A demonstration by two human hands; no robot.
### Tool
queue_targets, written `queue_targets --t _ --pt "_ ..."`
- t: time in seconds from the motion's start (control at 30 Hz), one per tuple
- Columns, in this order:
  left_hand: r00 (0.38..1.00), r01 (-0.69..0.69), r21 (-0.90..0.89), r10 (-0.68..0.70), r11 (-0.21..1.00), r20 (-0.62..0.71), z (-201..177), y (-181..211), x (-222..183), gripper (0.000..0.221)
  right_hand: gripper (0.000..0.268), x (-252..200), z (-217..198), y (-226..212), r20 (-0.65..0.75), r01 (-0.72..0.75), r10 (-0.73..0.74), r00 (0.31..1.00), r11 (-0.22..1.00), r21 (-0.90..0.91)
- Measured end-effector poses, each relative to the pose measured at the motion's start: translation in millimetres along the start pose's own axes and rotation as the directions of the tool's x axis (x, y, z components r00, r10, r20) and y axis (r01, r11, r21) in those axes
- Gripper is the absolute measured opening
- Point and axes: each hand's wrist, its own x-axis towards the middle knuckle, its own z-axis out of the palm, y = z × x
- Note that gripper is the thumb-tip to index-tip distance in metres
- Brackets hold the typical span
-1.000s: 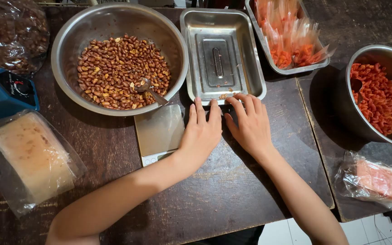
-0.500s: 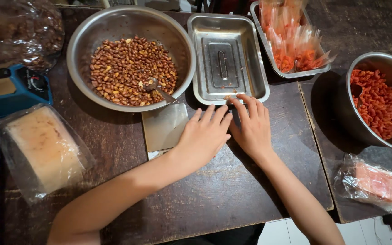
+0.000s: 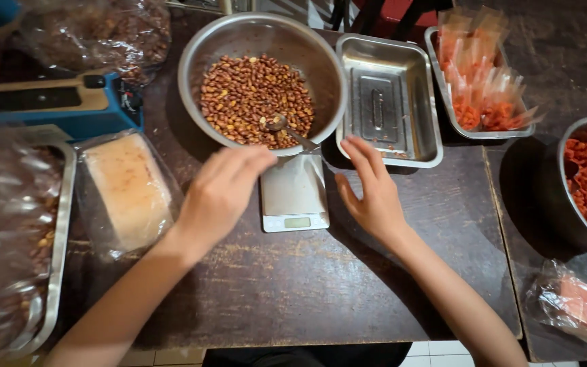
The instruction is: Weighing and portioning peanuts into small plastic bags using a spoon and a digital scale.
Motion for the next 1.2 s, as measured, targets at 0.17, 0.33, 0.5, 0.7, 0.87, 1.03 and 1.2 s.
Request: queue_targets --t 0.17,0.33,0.5,0.7,0.87,1.03,1.2 --pt "0.999 0.008 0.096 -0.003 0.995 -0.053 -1 -27 -1 0.024 0.035 22 23 8 -0.08 0.082 -0.085 0.993 0.996 -0.043" --pt "0.999 0.001 0.055 0.001 0.998 -0.037 2 -33 -8 0.017 0.024 30 36 19 -0.127 0.141 -0.141 0.982 0.99 -0.01" --pt "1.0 0.007 0.07 -0.007 0.998 0.004 -3 -35 -9 0.012 0.02 30 42 18 -0.178 0.173 -0.176 0.968 0.984 -0.032" --pt "0.995 0.025 0.096 -0.034 0.995 0.095 -13 -31 -15 0.014 0.022 28 39 7 -0.162 0.209 -0.207 0.965 0.978 -0.005" --pt "0.978 0.06 0.08 -0.074 0.995 0.197 -26 -24 -13 0.019 0.026 25 36 -3 -0.161 0.192 -0.19 0.969 0.981 0.001" --pt "0.912 0.214 -0.026 -0.19 0.976 0.363 -54 -21 4 0.02 0.028 10 40 -3 -0.203 0.106 -0.107 0.973 0.994 -0.012" --pt "0.782 0.352 0.213 -0.411 0.912 0.469 -86 -28 6 0.055 0.01 -6 53 4 -0.345 0.322 -0.351 0.871 0.936 -0.139"
